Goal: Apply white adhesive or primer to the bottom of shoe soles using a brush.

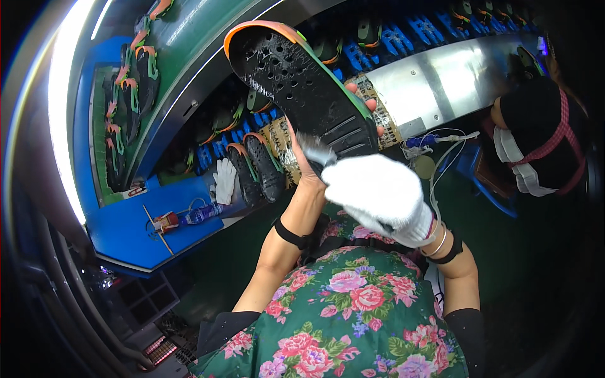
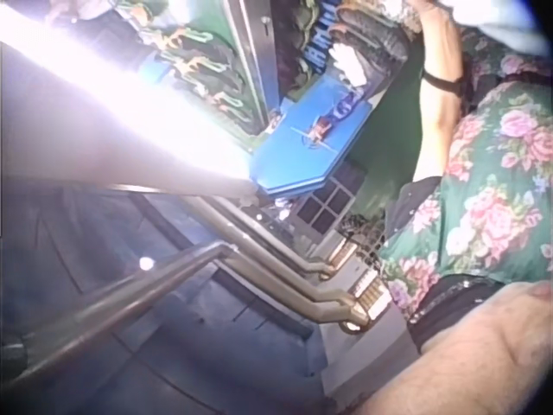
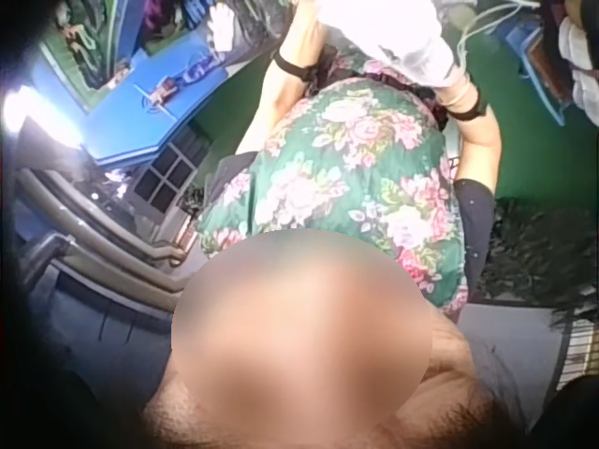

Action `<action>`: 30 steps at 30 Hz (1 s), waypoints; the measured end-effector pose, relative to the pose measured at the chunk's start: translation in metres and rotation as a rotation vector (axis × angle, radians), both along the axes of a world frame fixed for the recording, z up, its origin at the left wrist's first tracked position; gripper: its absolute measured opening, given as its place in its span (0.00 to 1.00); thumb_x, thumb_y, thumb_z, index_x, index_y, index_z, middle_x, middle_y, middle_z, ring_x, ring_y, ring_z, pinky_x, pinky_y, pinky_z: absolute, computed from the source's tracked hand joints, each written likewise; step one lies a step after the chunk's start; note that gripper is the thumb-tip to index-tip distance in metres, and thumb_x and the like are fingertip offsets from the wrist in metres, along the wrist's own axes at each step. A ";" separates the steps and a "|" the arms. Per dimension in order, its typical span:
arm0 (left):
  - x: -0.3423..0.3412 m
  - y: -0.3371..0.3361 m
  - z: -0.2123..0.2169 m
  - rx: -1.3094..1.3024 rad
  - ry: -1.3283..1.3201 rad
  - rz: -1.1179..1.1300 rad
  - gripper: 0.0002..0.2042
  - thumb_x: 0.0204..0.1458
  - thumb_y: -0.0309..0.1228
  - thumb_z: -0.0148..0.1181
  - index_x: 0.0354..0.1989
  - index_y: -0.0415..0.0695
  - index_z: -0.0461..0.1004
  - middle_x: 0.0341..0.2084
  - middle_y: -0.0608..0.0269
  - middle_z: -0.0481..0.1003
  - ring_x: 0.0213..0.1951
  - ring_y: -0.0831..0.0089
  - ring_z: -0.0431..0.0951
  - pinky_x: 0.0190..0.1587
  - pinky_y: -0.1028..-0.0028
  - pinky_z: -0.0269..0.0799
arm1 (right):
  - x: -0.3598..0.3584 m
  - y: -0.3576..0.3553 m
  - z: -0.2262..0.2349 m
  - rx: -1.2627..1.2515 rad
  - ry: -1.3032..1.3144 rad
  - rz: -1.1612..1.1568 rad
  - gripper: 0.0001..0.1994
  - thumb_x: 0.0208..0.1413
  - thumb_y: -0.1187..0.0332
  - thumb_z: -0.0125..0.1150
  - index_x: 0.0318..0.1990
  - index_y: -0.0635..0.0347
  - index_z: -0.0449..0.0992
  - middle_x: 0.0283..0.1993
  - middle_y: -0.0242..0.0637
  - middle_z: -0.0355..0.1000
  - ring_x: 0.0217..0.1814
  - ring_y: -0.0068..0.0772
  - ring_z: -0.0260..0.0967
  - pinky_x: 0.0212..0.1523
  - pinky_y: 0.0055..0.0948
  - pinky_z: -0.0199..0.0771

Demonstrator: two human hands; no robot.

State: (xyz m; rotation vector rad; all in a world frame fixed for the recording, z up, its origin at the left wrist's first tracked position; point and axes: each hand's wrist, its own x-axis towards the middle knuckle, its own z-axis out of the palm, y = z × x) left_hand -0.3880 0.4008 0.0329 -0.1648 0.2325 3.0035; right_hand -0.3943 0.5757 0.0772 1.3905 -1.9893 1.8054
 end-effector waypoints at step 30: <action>-0.019 -0.018 -0.008 -0.119 0.175 -0.186 0.56 0.53 0.75 0.49 0.77 0.39 0.49 0.70 0.34 0.57 0.63 0.34 0.70 0.59 0.43 0.77 | -0.001 0.030 -0.017 0.010 -0.112 0.160 0.11 0.49 0.74 0.71 0.41 0.55 0.87 0.46 0.39 0.84 0.46 0.41 0.82 0.44 0.35 0.82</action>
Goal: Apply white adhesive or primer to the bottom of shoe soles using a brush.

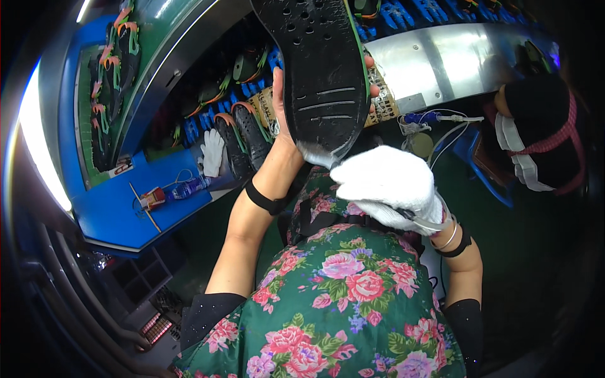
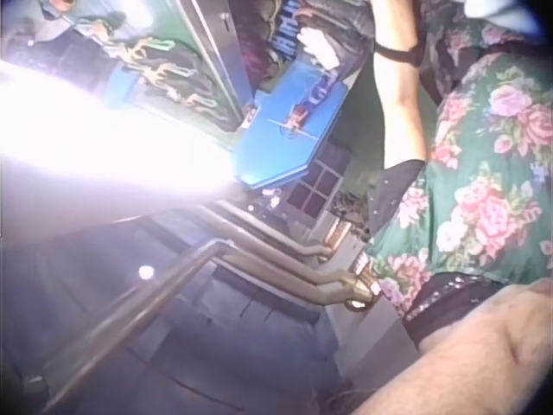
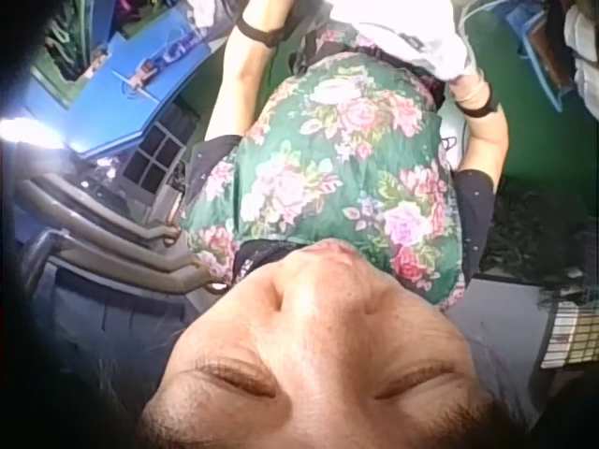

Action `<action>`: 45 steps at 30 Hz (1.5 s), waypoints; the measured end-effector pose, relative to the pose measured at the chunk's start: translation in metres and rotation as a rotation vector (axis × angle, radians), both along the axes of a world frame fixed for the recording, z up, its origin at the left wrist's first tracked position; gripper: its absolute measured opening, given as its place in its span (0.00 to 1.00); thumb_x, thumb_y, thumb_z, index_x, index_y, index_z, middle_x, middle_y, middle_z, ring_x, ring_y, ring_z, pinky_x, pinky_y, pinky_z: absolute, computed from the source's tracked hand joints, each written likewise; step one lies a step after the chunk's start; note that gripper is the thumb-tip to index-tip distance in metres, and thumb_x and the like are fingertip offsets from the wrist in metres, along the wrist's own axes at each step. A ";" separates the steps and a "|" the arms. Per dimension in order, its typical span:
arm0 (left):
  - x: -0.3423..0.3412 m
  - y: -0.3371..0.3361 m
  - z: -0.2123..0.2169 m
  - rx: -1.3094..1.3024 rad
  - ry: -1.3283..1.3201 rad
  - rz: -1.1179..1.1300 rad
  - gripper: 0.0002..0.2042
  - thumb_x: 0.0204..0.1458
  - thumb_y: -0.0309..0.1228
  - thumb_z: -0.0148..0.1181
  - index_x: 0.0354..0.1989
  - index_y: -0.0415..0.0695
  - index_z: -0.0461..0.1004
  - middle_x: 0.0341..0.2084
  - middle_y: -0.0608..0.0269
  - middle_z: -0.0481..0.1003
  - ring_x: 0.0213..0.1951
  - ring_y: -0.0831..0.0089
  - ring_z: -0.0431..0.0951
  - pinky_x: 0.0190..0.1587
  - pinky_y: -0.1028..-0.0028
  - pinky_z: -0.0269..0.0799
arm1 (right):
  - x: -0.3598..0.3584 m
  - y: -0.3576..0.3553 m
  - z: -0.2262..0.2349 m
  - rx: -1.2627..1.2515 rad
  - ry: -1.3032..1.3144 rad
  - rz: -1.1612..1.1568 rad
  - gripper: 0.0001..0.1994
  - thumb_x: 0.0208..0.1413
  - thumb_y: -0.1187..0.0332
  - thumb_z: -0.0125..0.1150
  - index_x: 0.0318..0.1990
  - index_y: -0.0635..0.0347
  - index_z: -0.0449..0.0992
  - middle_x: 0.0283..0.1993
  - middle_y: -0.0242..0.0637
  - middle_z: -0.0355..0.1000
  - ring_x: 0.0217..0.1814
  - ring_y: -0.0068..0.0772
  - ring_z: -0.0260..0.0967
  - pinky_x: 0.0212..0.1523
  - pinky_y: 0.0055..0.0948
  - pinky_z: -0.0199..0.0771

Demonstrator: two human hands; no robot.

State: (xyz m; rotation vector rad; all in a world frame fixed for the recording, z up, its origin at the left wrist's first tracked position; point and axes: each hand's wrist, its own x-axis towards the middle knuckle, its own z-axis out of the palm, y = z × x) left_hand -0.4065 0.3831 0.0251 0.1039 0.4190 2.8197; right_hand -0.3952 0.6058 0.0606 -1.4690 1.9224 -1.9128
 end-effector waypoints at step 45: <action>-0.017 -0.033 -0.005 -0.100 -0.358 -0.188 0.24 0.67 0.43 0.51 0.60 0.36 0.75 0.52 0.46 0.80 0.48 0.58 0.85 0.55 0.62 0.82 | -0.011 -0.005 0.001 -0.009 -0.378 0.026 0.06 0.46 0.79 0.73 0.34 0.62 0.86 0.41 0.43 0.84 0.42 0.38 0.83 0.45 0.33 0.82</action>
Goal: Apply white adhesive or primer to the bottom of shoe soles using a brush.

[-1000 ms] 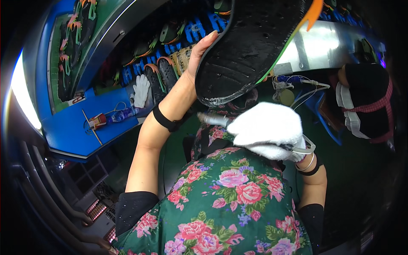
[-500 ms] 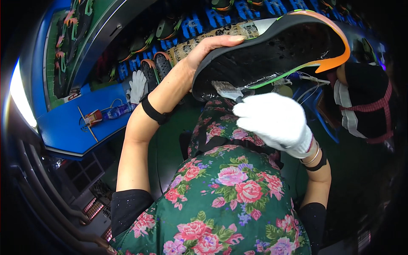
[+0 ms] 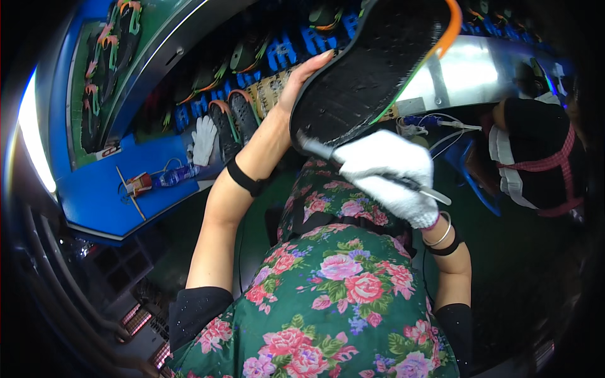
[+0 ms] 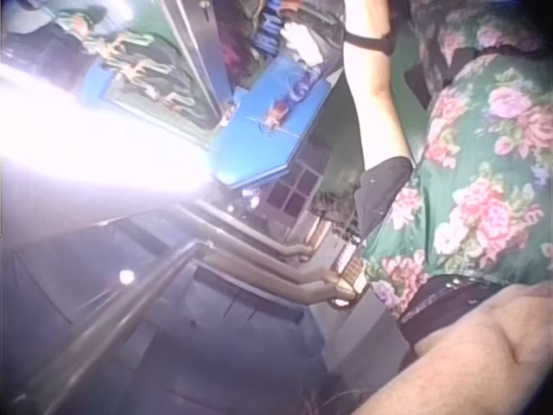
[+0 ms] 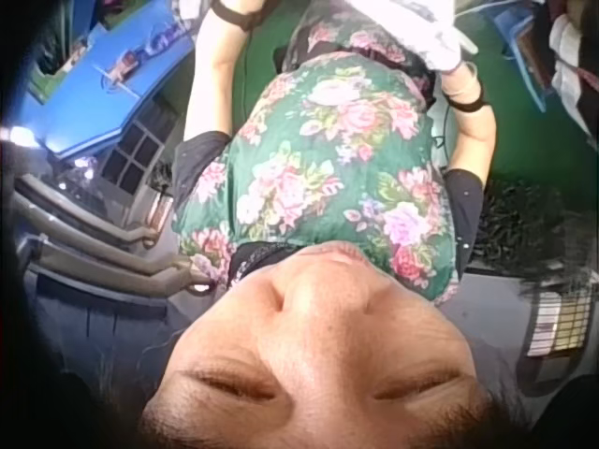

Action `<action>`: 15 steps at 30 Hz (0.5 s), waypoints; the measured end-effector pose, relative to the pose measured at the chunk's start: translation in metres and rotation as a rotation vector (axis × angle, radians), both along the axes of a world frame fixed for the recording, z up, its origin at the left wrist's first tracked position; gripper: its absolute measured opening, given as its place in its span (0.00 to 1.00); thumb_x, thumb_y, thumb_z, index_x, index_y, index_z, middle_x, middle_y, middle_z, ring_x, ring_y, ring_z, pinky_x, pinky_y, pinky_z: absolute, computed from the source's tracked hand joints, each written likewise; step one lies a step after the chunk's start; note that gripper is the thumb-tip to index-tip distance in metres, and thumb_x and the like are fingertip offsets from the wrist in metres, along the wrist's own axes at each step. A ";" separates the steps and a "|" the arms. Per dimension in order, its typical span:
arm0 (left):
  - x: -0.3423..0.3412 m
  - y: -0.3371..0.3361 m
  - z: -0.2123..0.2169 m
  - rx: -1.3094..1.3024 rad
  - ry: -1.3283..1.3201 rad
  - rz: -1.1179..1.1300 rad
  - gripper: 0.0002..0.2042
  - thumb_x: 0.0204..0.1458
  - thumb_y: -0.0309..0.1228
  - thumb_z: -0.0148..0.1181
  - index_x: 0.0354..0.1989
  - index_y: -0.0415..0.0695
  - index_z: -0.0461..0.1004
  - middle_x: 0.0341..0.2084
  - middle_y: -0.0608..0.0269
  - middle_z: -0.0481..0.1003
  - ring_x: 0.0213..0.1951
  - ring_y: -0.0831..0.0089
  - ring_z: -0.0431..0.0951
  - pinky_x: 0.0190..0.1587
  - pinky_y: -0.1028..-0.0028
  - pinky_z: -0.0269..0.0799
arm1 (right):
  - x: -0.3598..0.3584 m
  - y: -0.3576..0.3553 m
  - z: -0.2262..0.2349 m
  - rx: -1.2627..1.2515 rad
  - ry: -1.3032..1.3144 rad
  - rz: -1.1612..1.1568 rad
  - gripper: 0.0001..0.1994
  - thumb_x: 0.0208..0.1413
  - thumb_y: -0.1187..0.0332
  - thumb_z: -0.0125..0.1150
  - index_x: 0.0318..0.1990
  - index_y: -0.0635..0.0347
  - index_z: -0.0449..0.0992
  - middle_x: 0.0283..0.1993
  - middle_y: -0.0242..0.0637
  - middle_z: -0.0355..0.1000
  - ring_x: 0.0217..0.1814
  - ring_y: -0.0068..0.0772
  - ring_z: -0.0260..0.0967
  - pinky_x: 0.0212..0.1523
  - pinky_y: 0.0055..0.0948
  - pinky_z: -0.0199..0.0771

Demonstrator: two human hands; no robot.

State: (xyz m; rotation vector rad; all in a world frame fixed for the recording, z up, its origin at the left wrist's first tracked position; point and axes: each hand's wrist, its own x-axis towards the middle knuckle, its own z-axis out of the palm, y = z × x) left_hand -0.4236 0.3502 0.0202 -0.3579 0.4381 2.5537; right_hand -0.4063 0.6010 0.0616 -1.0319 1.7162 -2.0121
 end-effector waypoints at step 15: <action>0.041 0.055 0.001 0.185 -0.212 0.051 0.33 0.69 0.52 0.42 0.71 0.38 0.63 0.65 0.40 0.69 0.61 0.40 0.75 0.65 0.37 0.67 | -0.099 0.038 0.002 0.361 0.798 -0.352 0.15 0.53 0.76 0.65 0.50 0.57 0.84 0.50 0.41 0.82 0.51 0.41 0.80 0.53 0.37 0.80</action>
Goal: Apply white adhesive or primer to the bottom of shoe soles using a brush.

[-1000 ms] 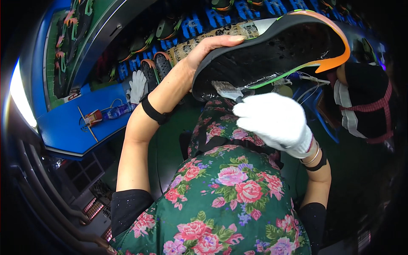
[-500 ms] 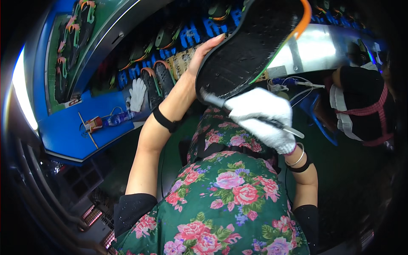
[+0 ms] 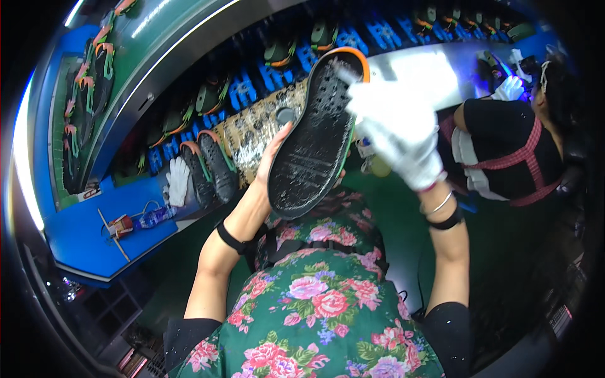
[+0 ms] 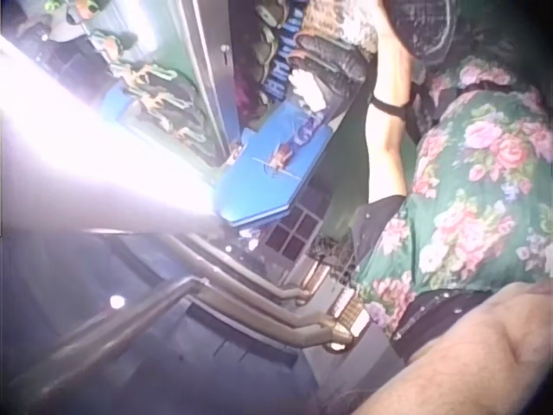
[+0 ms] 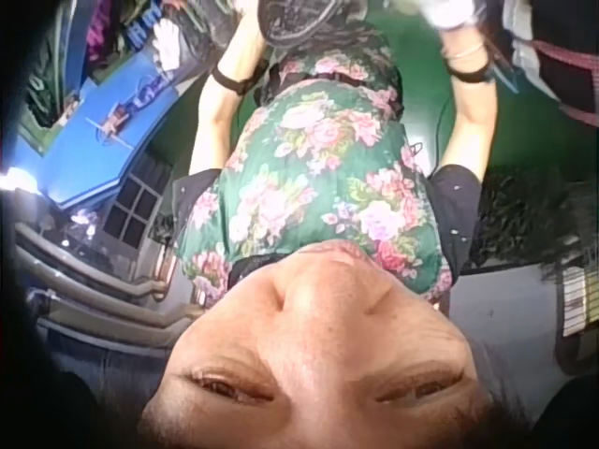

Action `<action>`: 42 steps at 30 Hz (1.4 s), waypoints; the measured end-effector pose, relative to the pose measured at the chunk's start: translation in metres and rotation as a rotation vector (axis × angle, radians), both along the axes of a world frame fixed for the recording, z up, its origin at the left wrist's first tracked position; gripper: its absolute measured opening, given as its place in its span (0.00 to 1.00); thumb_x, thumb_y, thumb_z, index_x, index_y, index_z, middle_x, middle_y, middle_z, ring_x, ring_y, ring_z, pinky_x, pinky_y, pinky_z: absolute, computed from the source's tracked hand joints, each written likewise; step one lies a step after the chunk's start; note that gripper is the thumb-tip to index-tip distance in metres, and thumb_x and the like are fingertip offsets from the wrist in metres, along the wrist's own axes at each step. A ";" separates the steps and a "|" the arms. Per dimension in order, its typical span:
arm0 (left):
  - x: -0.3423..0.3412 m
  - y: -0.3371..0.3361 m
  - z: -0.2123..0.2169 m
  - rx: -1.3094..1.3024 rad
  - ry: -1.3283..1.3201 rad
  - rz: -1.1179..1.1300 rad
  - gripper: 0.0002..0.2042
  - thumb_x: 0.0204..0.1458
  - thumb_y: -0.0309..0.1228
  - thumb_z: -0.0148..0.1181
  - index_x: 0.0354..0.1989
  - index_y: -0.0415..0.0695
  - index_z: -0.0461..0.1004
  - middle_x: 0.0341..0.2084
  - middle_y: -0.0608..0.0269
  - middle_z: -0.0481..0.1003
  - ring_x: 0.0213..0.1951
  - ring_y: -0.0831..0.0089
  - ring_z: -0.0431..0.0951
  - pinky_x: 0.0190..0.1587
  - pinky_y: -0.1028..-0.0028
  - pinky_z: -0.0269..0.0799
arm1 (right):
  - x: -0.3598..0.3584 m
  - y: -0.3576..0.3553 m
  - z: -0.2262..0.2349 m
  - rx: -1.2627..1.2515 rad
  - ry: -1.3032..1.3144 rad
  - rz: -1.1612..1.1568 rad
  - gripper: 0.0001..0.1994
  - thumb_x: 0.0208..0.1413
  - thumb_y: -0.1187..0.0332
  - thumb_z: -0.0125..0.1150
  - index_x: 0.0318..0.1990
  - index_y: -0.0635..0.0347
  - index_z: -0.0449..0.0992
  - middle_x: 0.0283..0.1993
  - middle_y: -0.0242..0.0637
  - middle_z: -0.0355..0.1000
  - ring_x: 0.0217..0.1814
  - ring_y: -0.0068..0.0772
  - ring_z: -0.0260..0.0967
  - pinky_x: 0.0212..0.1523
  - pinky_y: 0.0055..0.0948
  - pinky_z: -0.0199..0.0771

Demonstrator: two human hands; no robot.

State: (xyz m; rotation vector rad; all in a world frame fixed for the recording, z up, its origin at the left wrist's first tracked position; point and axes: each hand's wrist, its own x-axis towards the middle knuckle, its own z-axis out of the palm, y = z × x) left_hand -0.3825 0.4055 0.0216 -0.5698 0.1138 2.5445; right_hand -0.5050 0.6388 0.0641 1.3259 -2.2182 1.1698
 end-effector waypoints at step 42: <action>-0.070 -0.245 0.114 -2.405 -0.011 1.179 0.53 0.45 0.45 0.80 0.77 0.43 0.52 0.62 0.46 0.63 0.57 0.57 0.68 0.65 0.57 0.63 | 0.096 -0.042 -0.091 -0.686 -1.547 0.028 0.10 0.51 0.83 0.67 0.42 0.70 0.84 0.44 0.48 0.83 0.37 0.32 0.81 0.40 0.27 0.83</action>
